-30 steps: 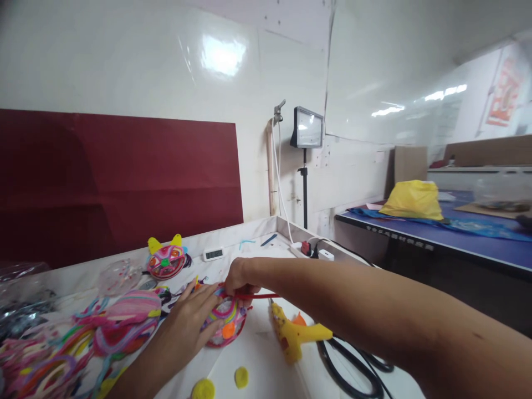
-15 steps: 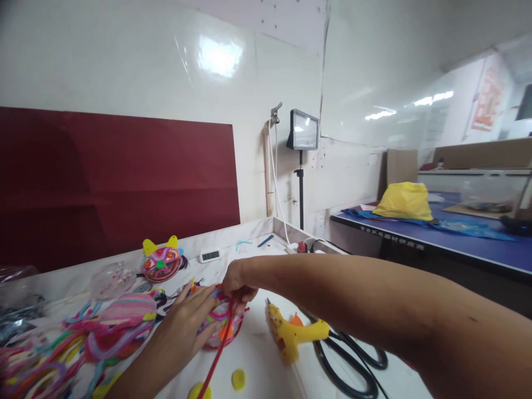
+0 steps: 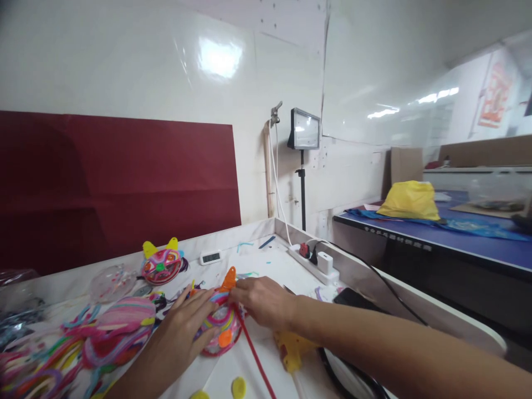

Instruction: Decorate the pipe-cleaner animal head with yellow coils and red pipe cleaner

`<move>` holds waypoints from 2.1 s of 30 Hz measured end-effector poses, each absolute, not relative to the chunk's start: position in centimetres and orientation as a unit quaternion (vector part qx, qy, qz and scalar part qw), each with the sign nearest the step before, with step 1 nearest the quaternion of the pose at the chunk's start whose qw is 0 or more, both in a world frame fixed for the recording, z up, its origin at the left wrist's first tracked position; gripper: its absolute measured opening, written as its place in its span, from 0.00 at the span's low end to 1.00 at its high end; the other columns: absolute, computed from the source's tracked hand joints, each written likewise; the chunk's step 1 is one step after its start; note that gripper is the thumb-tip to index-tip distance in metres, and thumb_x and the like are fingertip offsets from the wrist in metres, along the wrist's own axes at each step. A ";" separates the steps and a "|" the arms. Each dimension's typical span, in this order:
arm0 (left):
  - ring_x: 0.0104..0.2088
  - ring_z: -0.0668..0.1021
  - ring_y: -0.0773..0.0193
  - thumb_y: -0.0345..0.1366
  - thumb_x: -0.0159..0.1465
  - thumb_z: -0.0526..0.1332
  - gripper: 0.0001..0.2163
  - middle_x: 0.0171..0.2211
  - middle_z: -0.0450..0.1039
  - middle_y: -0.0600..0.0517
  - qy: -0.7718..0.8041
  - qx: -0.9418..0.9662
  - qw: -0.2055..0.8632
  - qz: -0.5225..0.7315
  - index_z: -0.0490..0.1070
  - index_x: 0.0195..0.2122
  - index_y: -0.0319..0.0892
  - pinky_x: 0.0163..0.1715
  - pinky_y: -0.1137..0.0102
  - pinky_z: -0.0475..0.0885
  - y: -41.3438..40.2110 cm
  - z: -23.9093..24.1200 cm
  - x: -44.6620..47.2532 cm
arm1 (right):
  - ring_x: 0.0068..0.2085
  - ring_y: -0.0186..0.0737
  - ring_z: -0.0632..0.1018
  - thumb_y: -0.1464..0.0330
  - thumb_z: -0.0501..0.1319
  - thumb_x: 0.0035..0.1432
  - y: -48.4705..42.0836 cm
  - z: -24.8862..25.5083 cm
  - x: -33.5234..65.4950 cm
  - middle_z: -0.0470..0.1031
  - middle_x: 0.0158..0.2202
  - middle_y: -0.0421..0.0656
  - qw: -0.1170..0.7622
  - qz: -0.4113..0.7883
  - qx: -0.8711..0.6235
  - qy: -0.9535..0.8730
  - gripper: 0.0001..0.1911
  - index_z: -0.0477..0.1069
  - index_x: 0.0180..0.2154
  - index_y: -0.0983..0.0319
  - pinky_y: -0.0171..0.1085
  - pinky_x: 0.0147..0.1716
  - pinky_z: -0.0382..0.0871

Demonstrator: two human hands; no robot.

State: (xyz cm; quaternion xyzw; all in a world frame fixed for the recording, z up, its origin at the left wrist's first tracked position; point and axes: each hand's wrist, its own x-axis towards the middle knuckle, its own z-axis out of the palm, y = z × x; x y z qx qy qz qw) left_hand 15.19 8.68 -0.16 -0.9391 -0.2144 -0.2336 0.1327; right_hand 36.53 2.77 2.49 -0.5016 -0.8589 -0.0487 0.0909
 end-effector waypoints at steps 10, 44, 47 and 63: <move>0.51 0.76 0.53 0.39 0.62 0.61 0.10 0.50 0.76 0.44 -0.202 -0.935 0.153 -0.248 0.74 0.44 0.44 0.55 0.49 0.67 8.8 -0.3 15.3 | 0.33 0.40 0.69 0.71 0.50 0.68 4.0 1.0 37.8 0.74 0.35 0.45 0.105 -0.257 -0.320 -0.906 0.13 0.72 0.37 0.63 0.39 0.30 0.59; 0.53 0.75 0.50 0.38 0.59 0.64 0.13 0.50 0.76 0.43 -0.221 -0.926 0.095 -0.292 0.74 0.44 0.42 0.56 0.45 0.65 8.1 -0.9 15.3 | 0.37 0.41 0.69 0.71 0.47 0.69 4.6 1.4 37.0 0.74 0.36 0.46 0.150 -0.211 -0.314 -0.914 0.14 0.70 0.39 0.64 0.38 0.39 0.62; 0.53 0.75 0.53 0.32 0.62 0.57 0.10 0.50 0.76 0.45 -0.221 -0.926 0.087 -0.293 0.74 0.43 0.44 0.57 0.46 0.65 8.1 -0.6 15.3 | 0.37 0.41 0.68 0.71 0.48 0.68 4.8 1.8 36.8 0.73 0.36 0.45 0.128 -0.215 -0.319 -0.914 0.12 0.70 0.39 0.64 0.38 0.38 0.61; 0.48 0.78 0.49 0.32 0.58 0.63 0.08 0.45 0.79 0.44 -0.218 -0.914 0.087 -0.331 0.75 0.39 0.42 0.53 0.43 0.67 8.2 -0.9 15.8 | 0.38 0.42 0.70 0.71 0.49 0.69 4.8 2.4 36.6 0.75 0.37 0.46 0.127 -0.177 -0.323 -0.921 0.13 0.72 0.40 0.64 0.40 0.38 0.61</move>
